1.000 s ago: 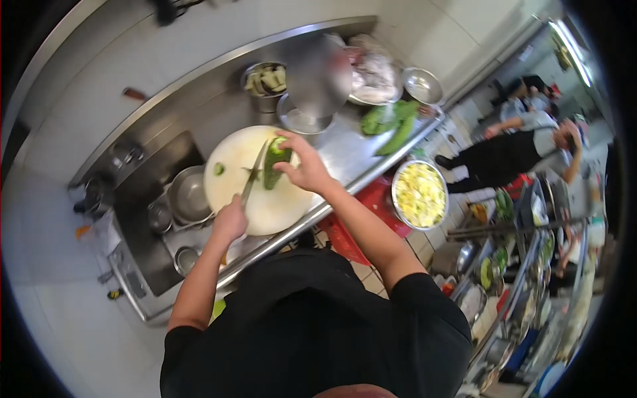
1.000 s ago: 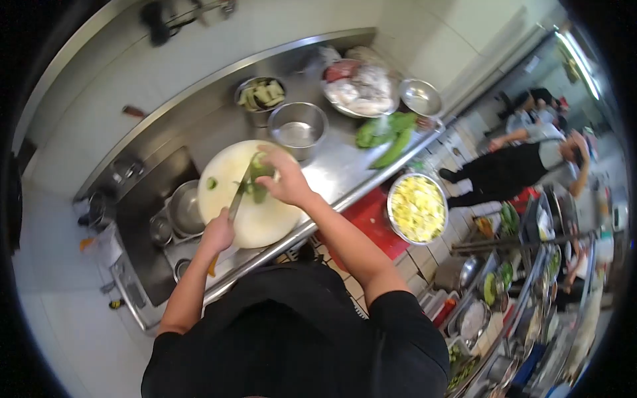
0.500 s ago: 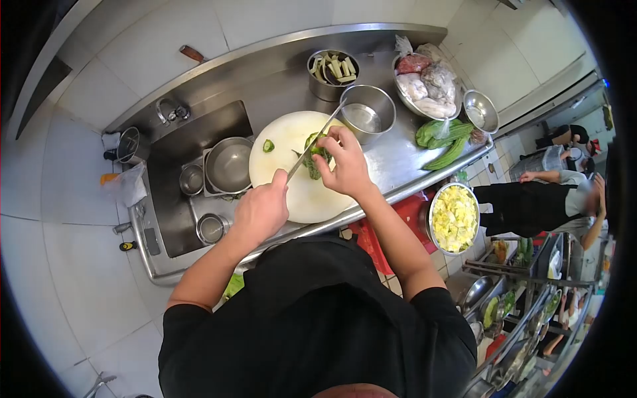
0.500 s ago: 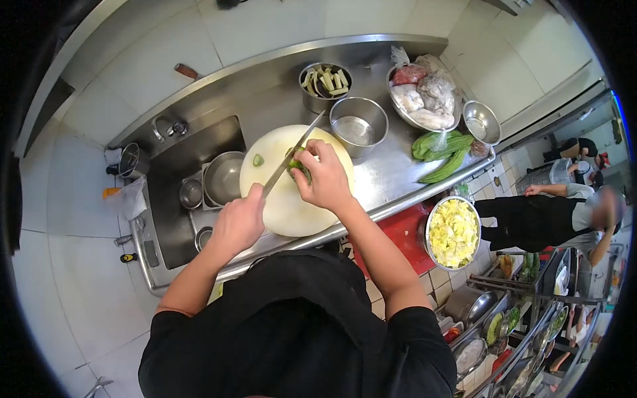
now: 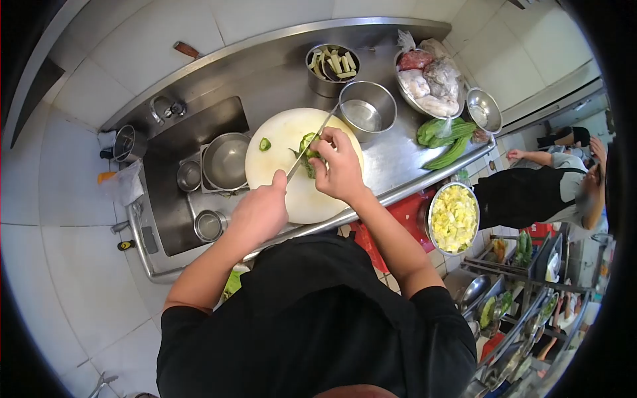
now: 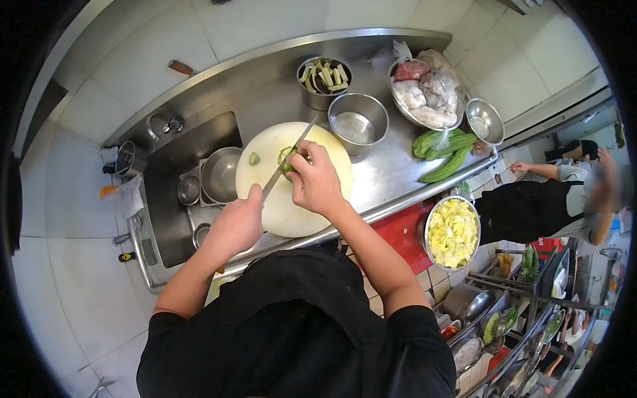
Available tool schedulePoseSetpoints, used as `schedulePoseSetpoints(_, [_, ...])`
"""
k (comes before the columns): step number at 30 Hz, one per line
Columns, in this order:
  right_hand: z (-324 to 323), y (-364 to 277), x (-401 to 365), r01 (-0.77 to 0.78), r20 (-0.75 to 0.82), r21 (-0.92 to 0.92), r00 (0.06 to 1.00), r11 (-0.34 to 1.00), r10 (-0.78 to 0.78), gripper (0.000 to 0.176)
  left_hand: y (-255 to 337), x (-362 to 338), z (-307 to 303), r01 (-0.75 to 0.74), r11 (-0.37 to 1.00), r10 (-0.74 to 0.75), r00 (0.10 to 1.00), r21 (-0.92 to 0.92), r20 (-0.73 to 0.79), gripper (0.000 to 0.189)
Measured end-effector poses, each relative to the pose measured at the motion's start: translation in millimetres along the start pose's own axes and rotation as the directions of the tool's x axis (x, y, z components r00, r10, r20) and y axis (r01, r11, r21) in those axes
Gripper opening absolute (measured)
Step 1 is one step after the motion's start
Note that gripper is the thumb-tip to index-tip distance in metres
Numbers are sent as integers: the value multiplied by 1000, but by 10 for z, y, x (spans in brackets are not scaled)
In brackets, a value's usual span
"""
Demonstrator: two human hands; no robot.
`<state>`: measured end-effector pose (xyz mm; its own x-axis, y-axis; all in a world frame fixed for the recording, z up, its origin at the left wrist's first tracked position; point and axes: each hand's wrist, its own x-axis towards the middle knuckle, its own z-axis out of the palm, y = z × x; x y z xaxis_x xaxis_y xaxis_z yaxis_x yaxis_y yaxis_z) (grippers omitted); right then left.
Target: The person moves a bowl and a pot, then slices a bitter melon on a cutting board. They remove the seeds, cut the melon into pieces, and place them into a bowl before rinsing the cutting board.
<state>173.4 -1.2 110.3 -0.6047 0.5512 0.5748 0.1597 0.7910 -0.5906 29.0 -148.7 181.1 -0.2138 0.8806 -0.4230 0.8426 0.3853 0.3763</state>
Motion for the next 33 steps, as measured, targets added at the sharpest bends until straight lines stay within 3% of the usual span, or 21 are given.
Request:
schedulePoseSetpoints(6, [-39,150,-8,-84,-42,48,995,995,86,31,127,204,29,-42,999,42,998,-1,-42,29])
schedulePoseSetpoints(10, [-6,134,-37,-46,-39,6,998,999,46,29,149,277,81,-28,999,29,997,19,-68,28])
schedulePoseSetpoints(22, [-65,59,-138,-100,-44,132,993,986,107,30,165,207,132,-53,997,57,995,51,-81,24])
schedulePoseSetpoints(25, [-23,66,-206,-52,-72,158,995,986,64,39,130,154,177,-35,998,41,995,60,-95,24])
schedulePoseSetpoints(28, [14,62,-269,-111,-180,222,972,969,153,57,139,126,217,-45,998,49,993,38,-109,24])
schedulePoseSetpoints(29, [31,105,-323,-118,-178,135,974,984,141,73,138,104,225,-44,999,47,993,28,-113,24])
schedulePoseSetpoints(33, [104,198,-492,-266,-96,219,951,939,292,76,178,95,219,-17,1000,16,997,-14,-82,25])
